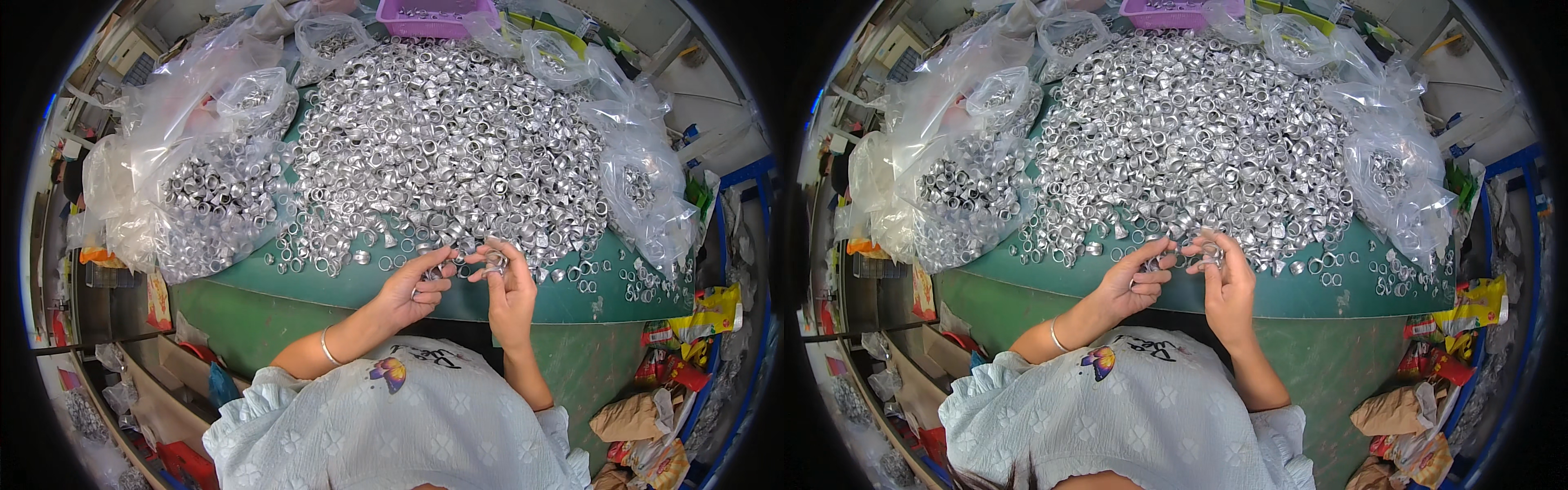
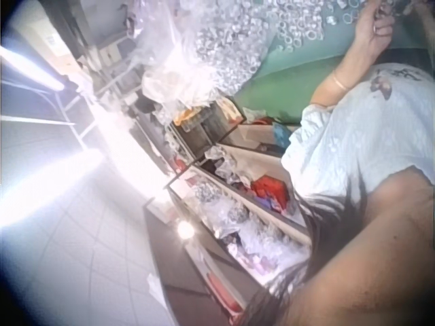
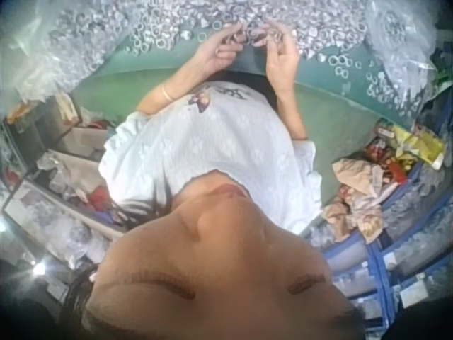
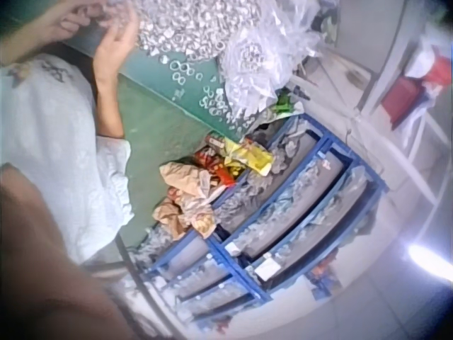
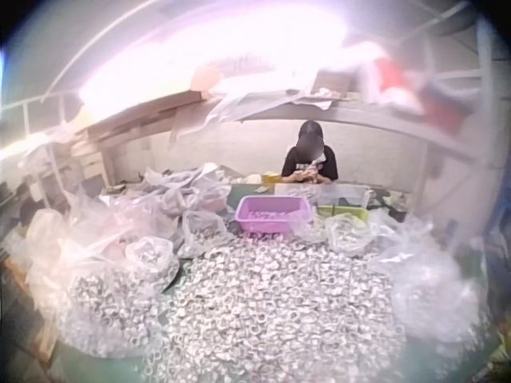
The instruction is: The person picks up metal rings from a pile on a table by hand and places them into plastic bags.
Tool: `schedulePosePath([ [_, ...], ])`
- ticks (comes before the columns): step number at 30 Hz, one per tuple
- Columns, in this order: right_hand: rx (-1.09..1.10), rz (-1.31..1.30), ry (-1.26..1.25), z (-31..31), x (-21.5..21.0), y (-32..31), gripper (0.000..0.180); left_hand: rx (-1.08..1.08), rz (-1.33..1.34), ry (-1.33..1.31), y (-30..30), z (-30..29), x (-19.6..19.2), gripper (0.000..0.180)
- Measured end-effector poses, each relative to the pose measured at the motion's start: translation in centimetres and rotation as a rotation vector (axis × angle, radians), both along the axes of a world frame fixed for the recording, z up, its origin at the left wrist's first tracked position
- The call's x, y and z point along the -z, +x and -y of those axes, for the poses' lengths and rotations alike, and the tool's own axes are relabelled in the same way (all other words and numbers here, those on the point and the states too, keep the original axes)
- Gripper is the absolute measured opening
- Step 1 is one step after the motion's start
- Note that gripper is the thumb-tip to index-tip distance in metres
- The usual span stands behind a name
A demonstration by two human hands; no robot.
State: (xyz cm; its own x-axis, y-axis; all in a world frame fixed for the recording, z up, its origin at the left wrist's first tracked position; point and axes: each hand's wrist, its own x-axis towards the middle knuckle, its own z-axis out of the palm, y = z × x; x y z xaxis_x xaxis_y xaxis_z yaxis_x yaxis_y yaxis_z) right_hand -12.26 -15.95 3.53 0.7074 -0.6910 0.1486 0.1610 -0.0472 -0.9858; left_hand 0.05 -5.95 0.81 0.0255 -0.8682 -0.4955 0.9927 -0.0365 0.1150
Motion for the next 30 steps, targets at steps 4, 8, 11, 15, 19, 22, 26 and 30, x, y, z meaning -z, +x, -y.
schedulePosePath([
  [4,0.008,-0.031,-0.031,0.5,0.6,-0.1,0.028,0.013,-0.033,0.019,-0.1,0.1,0.1,0.017],
  [8,-0.158,0.010,0.398,2.3,1.0,-0.4,0.027,0.008,-0.029,0.000,0.1,0.2,0.6,0.016],
  [11,-0.314,0.074,0.958,5.8,1.8,-1.5,0.028,0.018,-0.045,0.011,0.6,0.4,0.9,0.015],
  [15,-0.236,-0.007,1.018,10.5,0.1,-0.9,0.029,-0.025,-0.081,-0.029,1.2,0.1,1.5,0.014],
  [19,-0.145,0.095,0.864,17.1,-3.1,2.8,0.027,-0.068,-0.128,-0.030,2.1,0.0,1.8,0.013],
  [22,-0.048,0.230,0.822,25.2,-3.0,8.0,0.029,-0.094,-0.146,-0.026,2.6,0.1,1.6,0.014],
  [26,0.069,0.272,0.761,34.7,-5.5,13.6,0.044,-0.099,-0.152,-0.024,3.1,0.8,1.4,0.014],
  [30,0.047,0.193,0.658,38.1,-3.6,16.1,0.045,-0.155,-0.169,0.024,3.8,1.1,0.8,0.014],
])
